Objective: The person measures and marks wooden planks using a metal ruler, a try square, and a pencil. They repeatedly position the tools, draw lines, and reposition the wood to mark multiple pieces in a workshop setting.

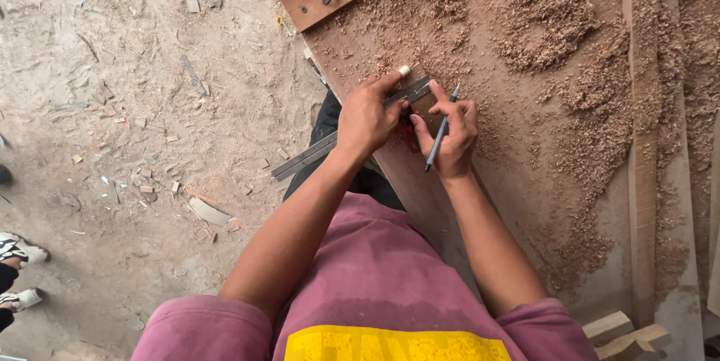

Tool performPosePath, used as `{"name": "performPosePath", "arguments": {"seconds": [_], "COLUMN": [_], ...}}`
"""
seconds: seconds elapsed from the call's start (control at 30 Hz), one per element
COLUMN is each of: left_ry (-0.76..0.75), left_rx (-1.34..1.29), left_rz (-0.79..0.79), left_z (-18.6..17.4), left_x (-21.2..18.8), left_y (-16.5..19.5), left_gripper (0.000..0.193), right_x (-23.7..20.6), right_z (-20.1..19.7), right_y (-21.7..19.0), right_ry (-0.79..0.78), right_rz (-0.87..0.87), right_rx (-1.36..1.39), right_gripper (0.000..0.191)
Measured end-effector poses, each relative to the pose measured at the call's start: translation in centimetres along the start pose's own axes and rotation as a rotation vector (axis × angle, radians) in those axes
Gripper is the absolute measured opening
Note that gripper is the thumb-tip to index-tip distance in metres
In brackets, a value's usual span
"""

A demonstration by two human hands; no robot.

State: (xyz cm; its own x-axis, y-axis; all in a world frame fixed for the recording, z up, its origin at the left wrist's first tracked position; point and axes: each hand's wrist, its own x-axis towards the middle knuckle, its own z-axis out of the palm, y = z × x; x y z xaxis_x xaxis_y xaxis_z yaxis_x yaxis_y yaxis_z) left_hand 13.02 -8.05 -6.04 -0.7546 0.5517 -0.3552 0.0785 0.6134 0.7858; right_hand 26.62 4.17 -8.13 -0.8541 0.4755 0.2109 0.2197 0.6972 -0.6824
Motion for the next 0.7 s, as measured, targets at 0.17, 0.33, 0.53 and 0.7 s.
{"name": "performPosePath", "arguments": {"seconds": [0.17, 0.33, 0.53, 0.7], "left_ry": [-0.008, 0.020, 0.016, 0.027], "left_rx": [-0.001, 0.034, 0.020, 0.041], "left_rz": [-0.035, -0.010, 0.026, 0.032], "left_z": [-0.11, -0.09, -0.15, -0.14], "left_x": [-0.12, -0.52, -0.33, -0.21], "left_y": [0.37, 0.90, 0.54, 0.50], "left_gripper": [0.049, 0.049, 0.046, 0.046], "right_x": [-0.01, 0.10, -0.03, -0.23], "right_z": [0.07, 0.19, 0.25, 0.50], "right_y": [-0.09, -0.04, 0.14, 0.49], "right_ry": [0.000, 0.011, 0.004, 0.000], "right_rz": [0.017, 0.020, 0.019, 0.023], "right_rx": [-0.014, -0.005, -0.011, -0.020], "right_gripper": [0.038, 0.035, 0.036, 0.034]}}
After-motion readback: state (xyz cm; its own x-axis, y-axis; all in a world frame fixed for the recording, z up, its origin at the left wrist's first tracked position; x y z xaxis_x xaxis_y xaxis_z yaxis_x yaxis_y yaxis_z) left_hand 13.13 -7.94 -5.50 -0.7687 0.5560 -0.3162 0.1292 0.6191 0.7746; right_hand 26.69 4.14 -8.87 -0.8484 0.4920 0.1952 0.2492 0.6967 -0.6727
